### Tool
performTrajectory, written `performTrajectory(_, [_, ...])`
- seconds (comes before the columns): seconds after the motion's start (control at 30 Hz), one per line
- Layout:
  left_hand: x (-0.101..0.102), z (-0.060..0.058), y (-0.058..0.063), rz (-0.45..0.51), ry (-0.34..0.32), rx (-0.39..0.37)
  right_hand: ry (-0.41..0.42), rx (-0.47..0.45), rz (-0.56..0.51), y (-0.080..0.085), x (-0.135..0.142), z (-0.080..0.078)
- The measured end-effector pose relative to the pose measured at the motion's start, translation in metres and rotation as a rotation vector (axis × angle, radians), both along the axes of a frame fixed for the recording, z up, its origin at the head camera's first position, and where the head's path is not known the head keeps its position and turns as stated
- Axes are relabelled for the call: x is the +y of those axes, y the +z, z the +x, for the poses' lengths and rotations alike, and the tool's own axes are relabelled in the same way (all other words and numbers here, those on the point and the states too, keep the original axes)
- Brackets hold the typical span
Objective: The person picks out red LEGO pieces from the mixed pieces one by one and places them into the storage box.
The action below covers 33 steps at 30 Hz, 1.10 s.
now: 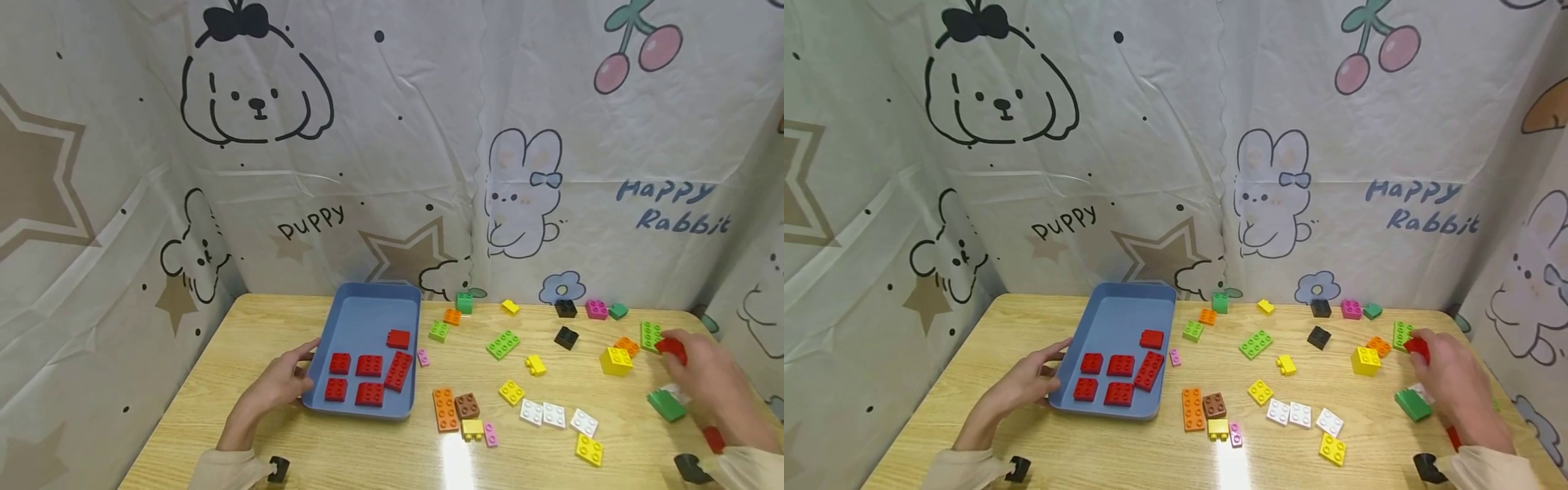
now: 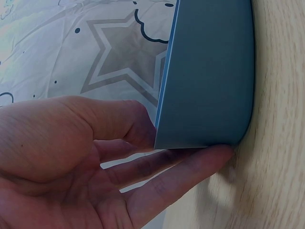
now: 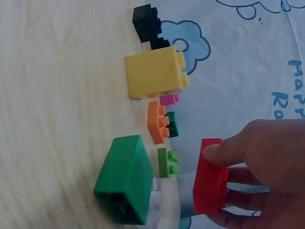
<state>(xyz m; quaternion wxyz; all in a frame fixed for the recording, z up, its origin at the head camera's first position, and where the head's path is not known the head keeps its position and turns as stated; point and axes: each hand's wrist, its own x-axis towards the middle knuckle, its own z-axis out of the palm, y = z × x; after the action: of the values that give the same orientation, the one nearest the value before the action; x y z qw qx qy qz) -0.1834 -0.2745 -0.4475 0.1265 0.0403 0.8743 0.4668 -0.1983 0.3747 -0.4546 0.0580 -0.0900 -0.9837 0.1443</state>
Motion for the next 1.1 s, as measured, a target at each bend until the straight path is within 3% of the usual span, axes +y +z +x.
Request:
performTrajectory(0.17, [0.001,-0.001,0.0,-0.003,-0.002,0.0,0.046,0.18,0.034,0.009,-0.01,0.003])
performTrajectory(0.27, [0.001,-0.002,0.0,0.0,-0.001,-0.002,0.066,0.237,0.051,0.017,-0.019,0.004])
performTrajectory(0.63, [0.001,-0.002,-0.004,-0.002,0.014,0.003,0.161,0.323,0.07,0.045,-0.054,0.004])
performTrajectory(0.83, [0.0,-0.001,-0.003,-0.005,0.02,-0.003,0.238,0.397,0.099,0.046,-0.067,0.003])
performTrajectory(1.1, [-0.001,-0.001,-0.002,-0.012,0.007,0.011,0.224,0.417,0.029,0.043,-0.096,0.001])
